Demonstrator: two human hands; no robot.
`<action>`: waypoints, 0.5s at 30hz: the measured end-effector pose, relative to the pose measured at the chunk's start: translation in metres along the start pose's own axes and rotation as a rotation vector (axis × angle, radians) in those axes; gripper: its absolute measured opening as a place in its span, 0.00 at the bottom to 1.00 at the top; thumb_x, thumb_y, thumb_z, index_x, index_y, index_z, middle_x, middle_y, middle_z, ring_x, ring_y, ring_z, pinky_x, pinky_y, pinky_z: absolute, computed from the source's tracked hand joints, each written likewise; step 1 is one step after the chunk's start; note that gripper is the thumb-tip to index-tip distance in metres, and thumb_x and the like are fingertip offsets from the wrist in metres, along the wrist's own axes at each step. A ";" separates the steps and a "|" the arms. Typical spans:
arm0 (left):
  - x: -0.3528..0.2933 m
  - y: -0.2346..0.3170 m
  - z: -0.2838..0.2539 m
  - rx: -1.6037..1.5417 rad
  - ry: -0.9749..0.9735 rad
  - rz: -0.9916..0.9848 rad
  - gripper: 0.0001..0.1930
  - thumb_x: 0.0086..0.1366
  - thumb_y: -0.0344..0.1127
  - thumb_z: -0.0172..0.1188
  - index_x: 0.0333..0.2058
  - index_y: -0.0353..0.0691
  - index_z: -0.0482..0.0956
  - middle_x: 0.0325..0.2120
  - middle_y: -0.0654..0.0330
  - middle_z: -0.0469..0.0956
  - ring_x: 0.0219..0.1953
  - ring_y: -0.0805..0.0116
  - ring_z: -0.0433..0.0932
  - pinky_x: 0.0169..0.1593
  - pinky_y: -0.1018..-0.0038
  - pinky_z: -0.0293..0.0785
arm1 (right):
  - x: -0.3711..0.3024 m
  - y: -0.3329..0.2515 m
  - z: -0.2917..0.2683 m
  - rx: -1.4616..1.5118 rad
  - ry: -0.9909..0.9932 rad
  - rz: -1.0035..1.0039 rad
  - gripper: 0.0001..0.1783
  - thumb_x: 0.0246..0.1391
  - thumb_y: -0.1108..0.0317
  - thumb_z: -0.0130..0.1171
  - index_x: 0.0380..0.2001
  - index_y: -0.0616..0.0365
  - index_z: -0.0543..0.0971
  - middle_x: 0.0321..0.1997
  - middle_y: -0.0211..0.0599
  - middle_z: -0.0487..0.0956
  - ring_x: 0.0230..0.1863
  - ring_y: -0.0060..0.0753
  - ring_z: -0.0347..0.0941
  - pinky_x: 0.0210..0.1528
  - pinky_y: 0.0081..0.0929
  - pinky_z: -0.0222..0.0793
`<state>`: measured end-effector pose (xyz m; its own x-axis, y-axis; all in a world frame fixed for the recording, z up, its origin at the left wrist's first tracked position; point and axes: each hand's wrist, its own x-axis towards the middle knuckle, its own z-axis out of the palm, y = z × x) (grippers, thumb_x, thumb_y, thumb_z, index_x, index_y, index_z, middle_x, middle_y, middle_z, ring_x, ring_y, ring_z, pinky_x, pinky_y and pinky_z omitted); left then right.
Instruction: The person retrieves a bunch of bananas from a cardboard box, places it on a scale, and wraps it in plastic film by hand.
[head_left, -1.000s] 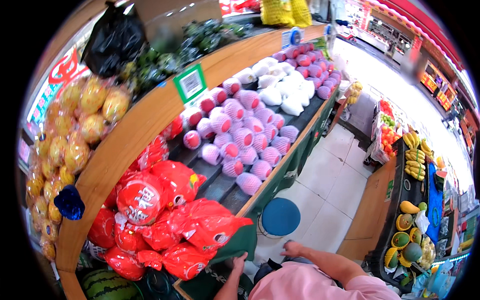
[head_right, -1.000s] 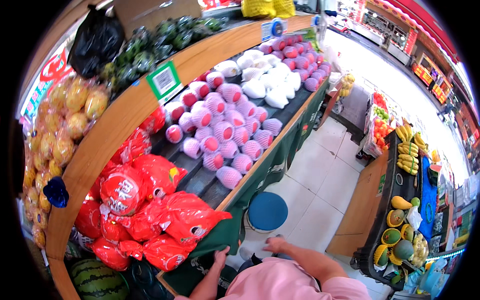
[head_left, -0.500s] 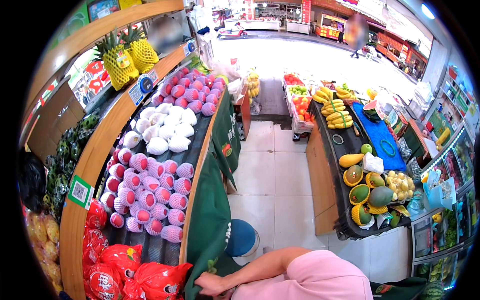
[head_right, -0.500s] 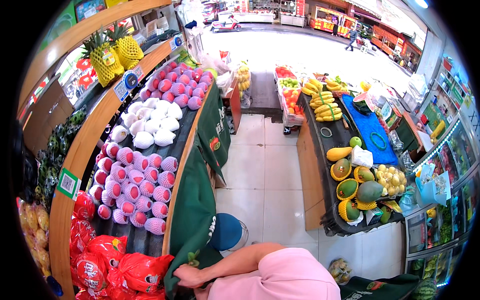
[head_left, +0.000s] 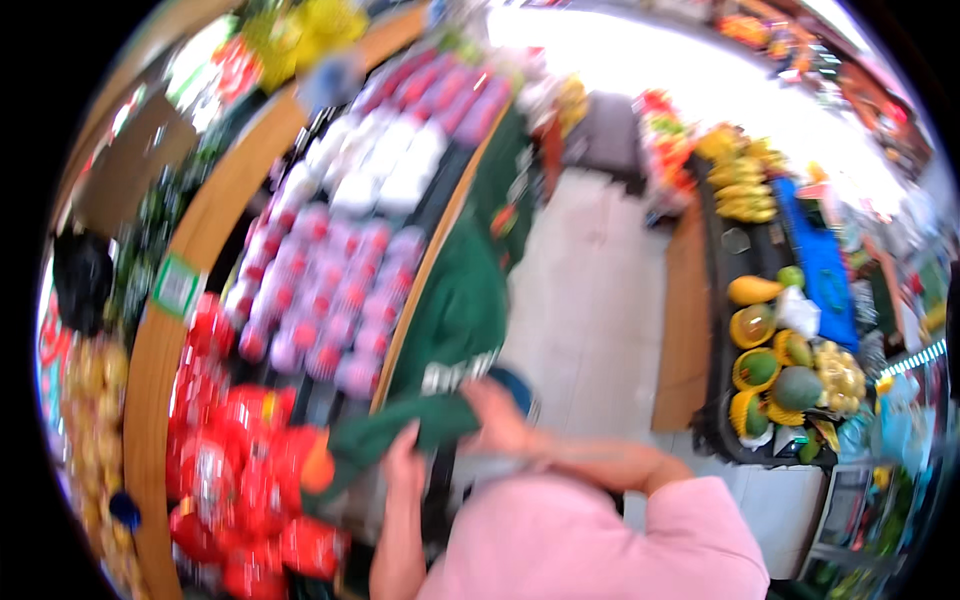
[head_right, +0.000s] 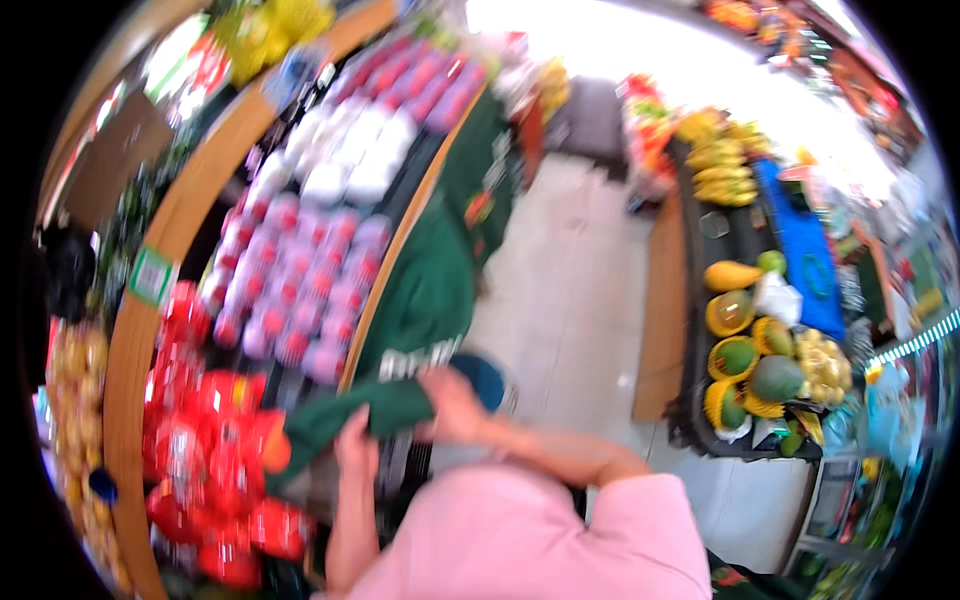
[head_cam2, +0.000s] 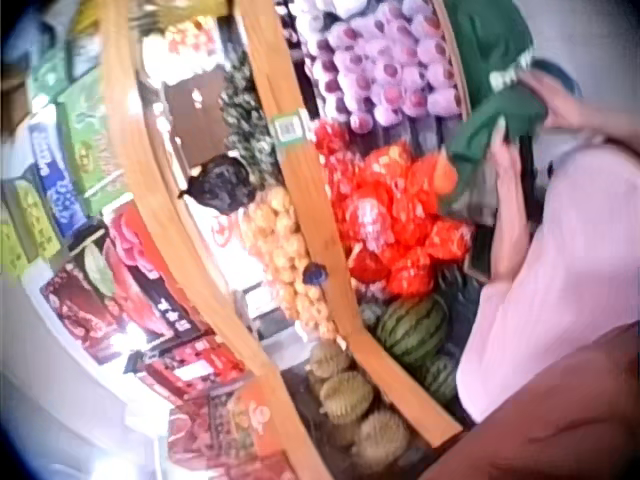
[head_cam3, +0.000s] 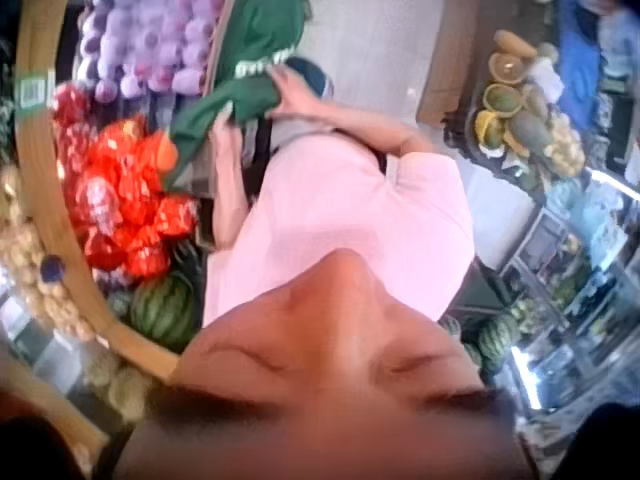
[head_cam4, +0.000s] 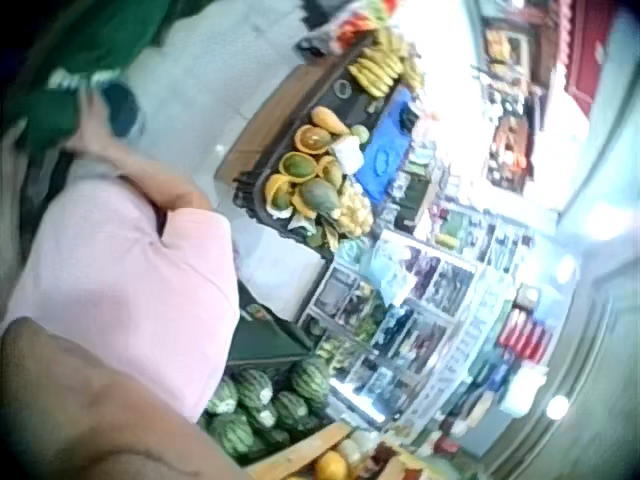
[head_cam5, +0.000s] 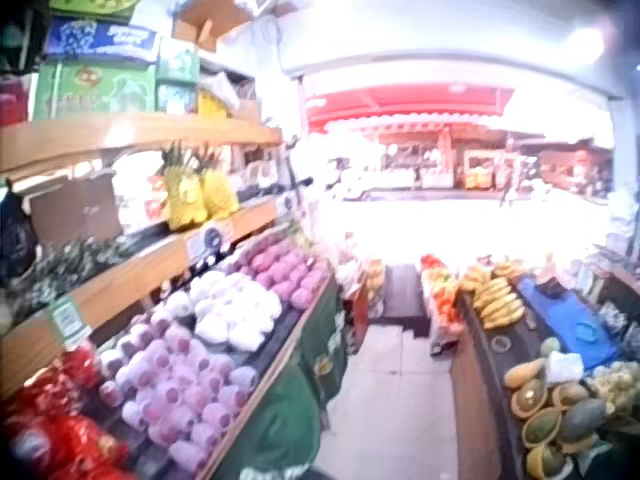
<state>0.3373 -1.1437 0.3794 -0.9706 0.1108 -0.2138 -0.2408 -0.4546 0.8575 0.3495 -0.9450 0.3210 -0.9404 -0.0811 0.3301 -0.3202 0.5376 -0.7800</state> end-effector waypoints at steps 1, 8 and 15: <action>0.012 -0.002 0.011 -0.023 -0.033 0.020 0.18 0.60 0.22 0.56 0.51 0.33 0.76 0.50 0.55 0.77 0.53 0.61 0.75 0.61 0.64 0.68 | 0.001 0.014 -0.002 0.041 0.050 0.122 0.45 0.26 0.57 0.76 0.52 0.64 0.72 0.49 0.57 0.74 0.52 0.60 0.71 0.54 0.47 0.69; 0.024 0.109 0.056 0.004 -0.071 0.346 0.18 0.70 0.32 0.51 0.57 0.38 0.71 0.55 0.57 0.74 0.59 0.62 0.71 0.65 0.59 0.62 | 0.114 0.031 -0.047 0.086 0.359 -0.003 0.15 0.37 0.69 0.65 0.34 0.56 0.81 0.34 0.51 0.80 0.38 0.59 0.77 0.41 0.46 0.74; 0.026 0.096 0.066 -0.008 -0.036 0.345 0.21 0.71 0.37 0.53 0.60 0.41 0.67 0.60 0.57 0.69 0.62 0.58 0.67 0.66 0.54 0.60 | 0.178 0.017 -0.115 0.141 0.734 -0.129 0.16 0.41 0.78 0.61 0.38 0.59 0.80 0.33 0.48 0.81 0.36 0.53 0.79 0.38 0.37 0.73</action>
<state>0.2882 -1.1263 0.4873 -0.9943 -0.0199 0.1046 0.1013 -0.4779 0.8725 0.1894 -0.8543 0.4277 -0.5927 0.4699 0.6541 -0.4808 0.4451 -0.7555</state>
